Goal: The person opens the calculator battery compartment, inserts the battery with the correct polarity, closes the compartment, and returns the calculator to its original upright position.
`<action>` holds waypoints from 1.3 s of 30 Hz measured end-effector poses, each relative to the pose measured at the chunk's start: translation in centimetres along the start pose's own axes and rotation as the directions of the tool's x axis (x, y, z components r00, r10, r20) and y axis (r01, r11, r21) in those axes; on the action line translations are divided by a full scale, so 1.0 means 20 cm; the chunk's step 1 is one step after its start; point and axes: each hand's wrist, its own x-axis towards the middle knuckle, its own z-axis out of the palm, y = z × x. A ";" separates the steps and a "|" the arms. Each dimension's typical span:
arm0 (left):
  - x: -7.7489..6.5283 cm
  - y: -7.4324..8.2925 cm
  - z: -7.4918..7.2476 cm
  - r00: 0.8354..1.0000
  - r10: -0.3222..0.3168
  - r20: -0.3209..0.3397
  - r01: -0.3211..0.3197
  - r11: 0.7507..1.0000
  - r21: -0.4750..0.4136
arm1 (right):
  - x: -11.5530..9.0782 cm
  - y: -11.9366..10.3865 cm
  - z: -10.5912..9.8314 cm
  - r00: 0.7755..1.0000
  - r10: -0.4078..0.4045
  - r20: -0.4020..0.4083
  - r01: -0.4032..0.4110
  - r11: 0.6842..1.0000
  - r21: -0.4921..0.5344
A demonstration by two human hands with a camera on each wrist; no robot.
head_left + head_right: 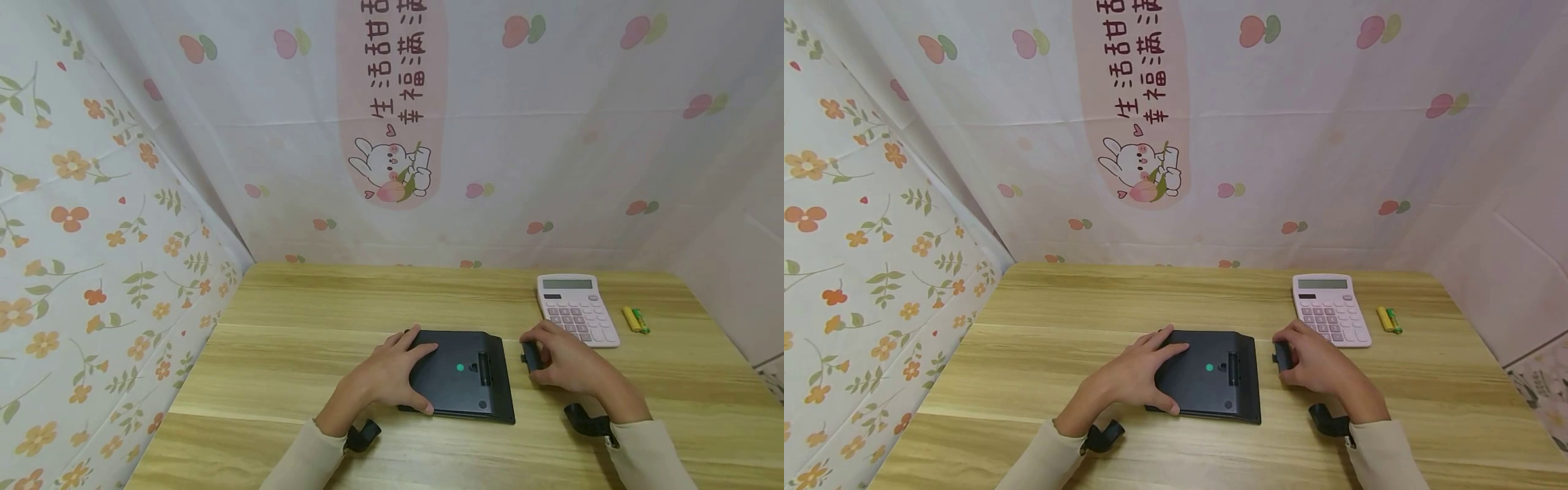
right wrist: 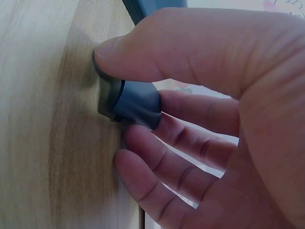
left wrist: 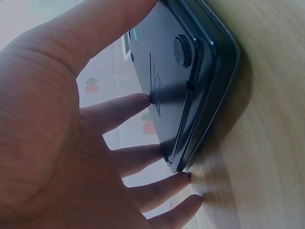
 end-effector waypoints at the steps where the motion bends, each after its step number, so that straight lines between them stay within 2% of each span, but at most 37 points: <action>1: 0.00 0.00 0.00 1.000 0.000 0.000 0.000 1.000 0.000 | 0.00 0.00 0.00 1.000 0.000 0.000 0.000 1.000 0.000; 29: 0.00 0.00 0.00 1.000 -0.002 0.005 0.002 1.000 0.009 | 0.00 0.01 0.00 1.000 -0.001 0.002 0.001 1.000 -0.003; 39: 0.00 0.00 0.00 1.000 0.001 0.005 -0.001 1.000 0.005 | 0.00 0.00 0.00 1.000 0.023 0.007 -0.023 1.000 -0.004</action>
